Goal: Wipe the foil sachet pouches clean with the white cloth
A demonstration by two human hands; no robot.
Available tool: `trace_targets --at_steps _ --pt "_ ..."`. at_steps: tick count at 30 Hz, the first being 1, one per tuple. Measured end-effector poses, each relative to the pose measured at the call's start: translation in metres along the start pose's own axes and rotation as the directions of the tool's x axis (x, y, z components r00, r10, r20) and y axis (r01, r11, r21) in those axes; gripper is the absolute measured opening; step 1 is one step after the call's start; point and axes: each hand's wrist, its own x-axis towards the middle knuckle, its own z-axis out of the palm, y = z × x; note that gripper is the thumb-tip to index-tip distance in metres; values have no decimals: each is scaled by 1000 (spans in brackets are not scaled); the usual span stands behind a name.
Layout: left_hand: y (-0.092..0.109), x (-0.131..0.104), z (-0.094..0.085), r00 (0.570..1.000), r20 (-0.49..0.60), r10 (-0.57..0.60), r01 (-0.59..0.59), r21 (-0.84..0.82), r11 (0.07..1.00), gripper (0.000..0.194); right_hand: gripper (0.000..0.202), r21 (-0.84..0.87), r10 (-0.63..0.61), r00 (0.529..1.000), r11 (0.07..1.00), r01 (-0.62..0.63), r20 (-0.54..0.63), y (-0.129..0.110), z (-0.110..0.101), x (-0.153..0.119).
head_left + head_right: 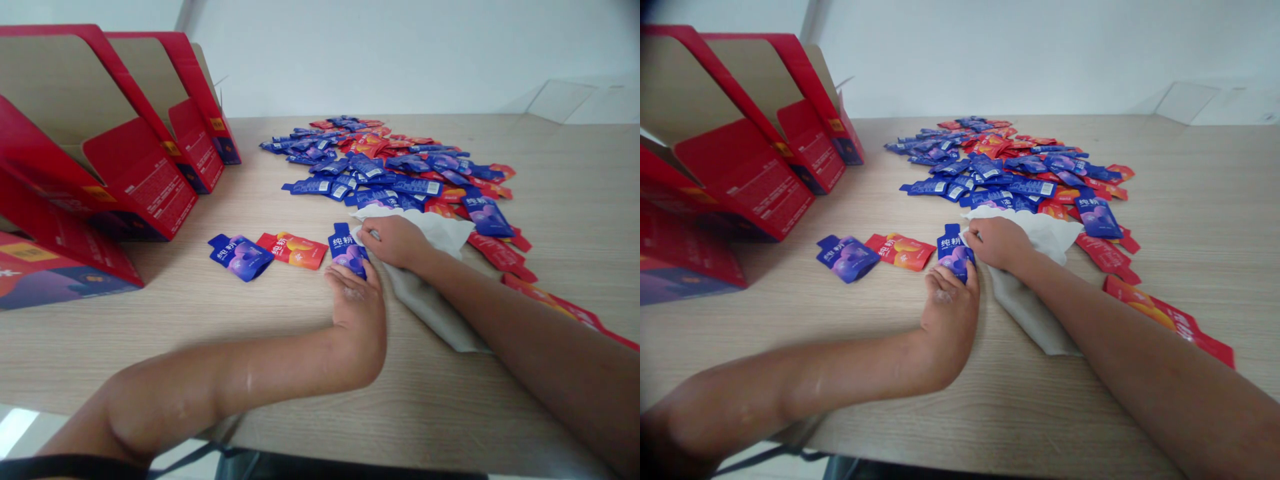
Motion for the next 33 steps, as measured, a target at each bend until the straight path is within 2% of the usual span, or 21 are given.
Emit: trace_targets --at_steps 7,12,15,17,19,22,33 --pt "0 0 2 1000 -9 0 0 11 1000 50 39 5 7 1000 1000 -7 5 0 -1 0" --pt "0 0 3 1000 -8 7 -7 42 999 51 38 62 0 990 998 9 -139 -3 -7 -4" --pt "0 0 3 1000 -12 16 -16 36 999 50 37 175 -108 981 975 137 -161 -7 -9 -6" --pt "0 0 2 1000 -8 17 -17 32 999 48 35 233 -240 966 938 256 -94 -9 -8 -8" --pt "0 0 2 1000 -3 15 -15 35 999 46 34 264 -315 949 914 309 -20 -10 -5 -7" --pt "0 -1 2 1000 -3 15 -15 54 998 47 34 259 -283 959 928 269 20 -10 -3 -6" --pt "0 0 0 1000 24 20 -21 50 999 47 39 150 -193 981 971 188 19 -10 -5 -4"
